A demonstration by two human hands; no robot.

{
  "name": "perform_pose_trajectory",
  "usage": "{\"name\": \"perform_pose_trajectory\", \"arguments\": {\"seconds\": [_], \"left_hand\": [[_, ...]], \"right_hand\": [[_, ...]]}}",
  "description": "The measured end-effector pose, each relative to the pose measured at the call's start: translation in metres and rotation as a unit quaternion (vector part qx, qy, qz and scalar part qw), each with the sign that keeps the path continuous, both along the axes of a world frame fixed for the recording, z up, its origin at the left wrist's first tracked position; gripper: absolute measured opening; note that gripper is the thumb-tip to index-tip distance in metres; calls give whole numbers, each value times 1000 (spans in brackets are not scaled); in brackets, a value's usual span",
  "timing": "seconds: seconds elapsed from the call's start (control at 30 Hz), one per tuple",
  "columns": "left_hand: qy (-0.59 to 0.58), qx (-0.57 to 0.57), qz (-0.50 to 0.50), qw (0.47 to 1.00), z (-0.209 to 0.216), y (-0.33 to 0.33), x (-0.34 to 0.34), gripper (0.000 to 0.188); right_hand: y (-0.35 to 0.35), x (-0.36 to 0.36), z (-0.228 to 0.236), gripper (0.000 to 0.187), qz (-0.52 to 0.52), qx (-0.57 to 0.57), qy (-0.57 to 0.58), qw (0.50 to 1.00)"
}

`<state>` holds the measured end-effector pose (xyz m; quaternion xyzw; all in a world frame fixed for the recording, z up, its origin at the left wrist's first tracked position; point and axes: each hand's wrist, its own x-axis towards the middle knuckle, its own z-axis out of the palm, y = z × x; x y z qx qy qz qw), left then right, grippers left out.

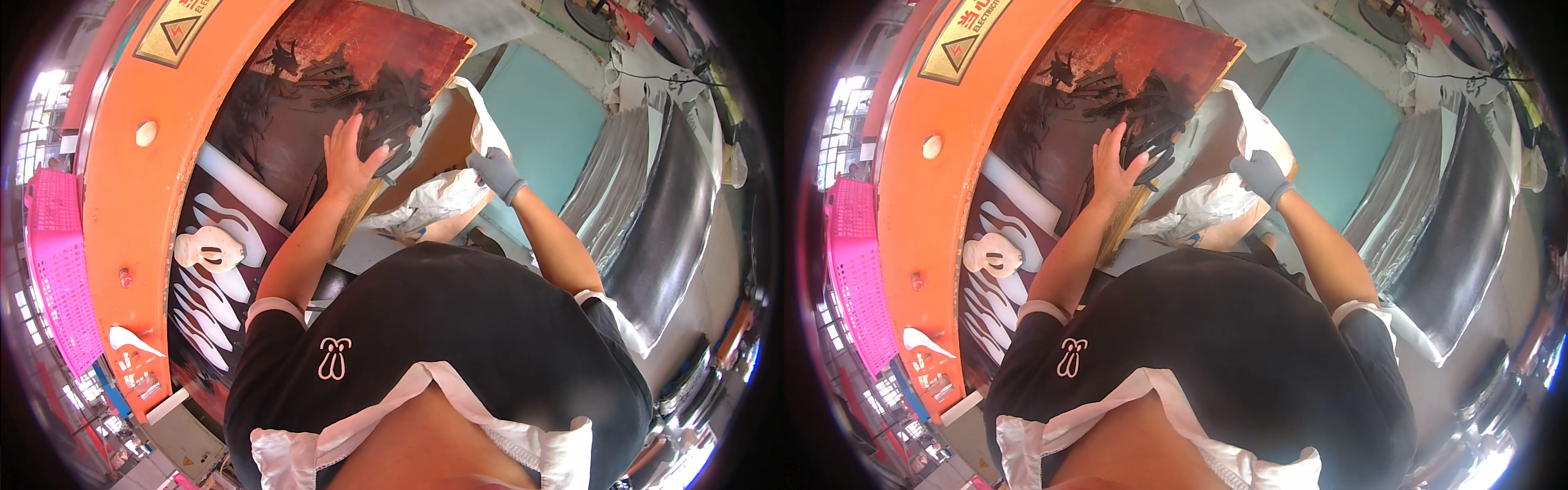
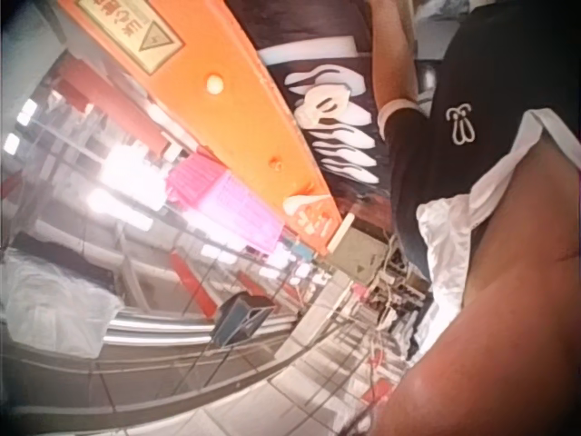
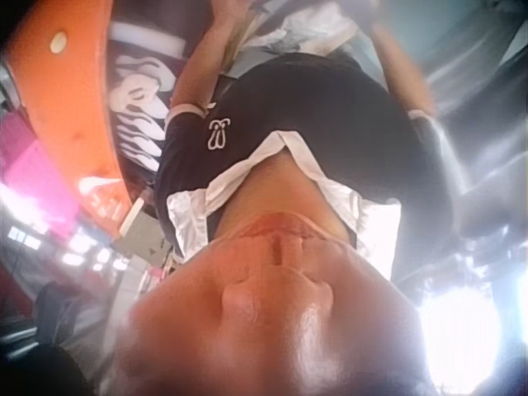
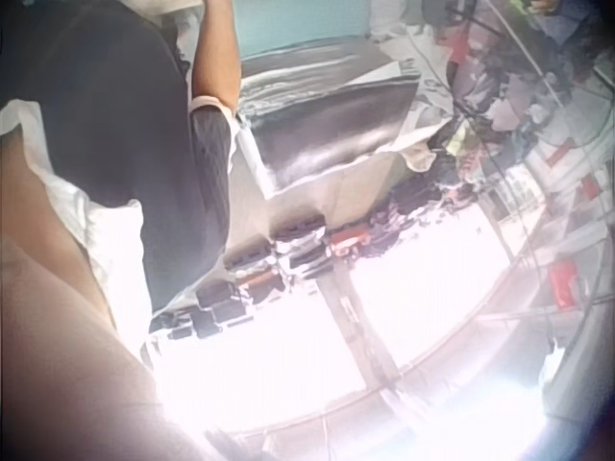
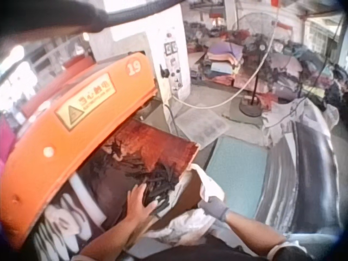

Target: The person repeatedly places white insole-shaped pieces onto a black sheet on a workbench, aligns them, and occasionally removes and repositions them. The person also gathers black trim pieces and places them into a white sack.

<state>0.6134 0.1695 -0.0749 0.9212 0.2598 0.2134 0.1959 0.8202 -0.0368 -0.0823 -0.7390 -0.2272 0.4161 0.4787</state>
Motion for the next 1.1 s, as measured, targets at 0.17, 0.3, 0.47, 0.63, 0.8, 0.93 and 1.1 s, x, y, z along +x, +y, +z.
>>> {"name": "perform_pose_trajectory", "arguments": {"seconds": [0.17, 0.3, 0.47, 0.63, 0.8, 0.93, 1.1], "left_hand": [[-59, 3, -38, 998, 24, 0, -1, 65], [-101, 5, -95, 990, 31, 6, 2, 60], [-81, -35, -164, 982, 40, 40, 0, 57], [-37, 0, -234, 971, 44, 47, 30, 55], [6, -5, -294, 956, 34, -16, 84, 43], [-81, -5, -313, 946, 35, -32, 121, 39], [-130, 77, -190, 970, 33, 31, 145, 50]], "right_hand": [[7, -5, 8, 34, 10, -11, 7, 1000], [13, 0, 10, 33, -27, 8, -1, 1000], [48, 3, 2, 33, -54, -12, 23, 998], [61, 19, -5, 34, -60, -13, 26, 998], [8, 40, -19, 32, -64, -18, 29, 997], [-25, 61, -27, 32, -61, -7, 11, 998], [-30, 65, -25, 31, -15, 13, -2, 1000]]}}
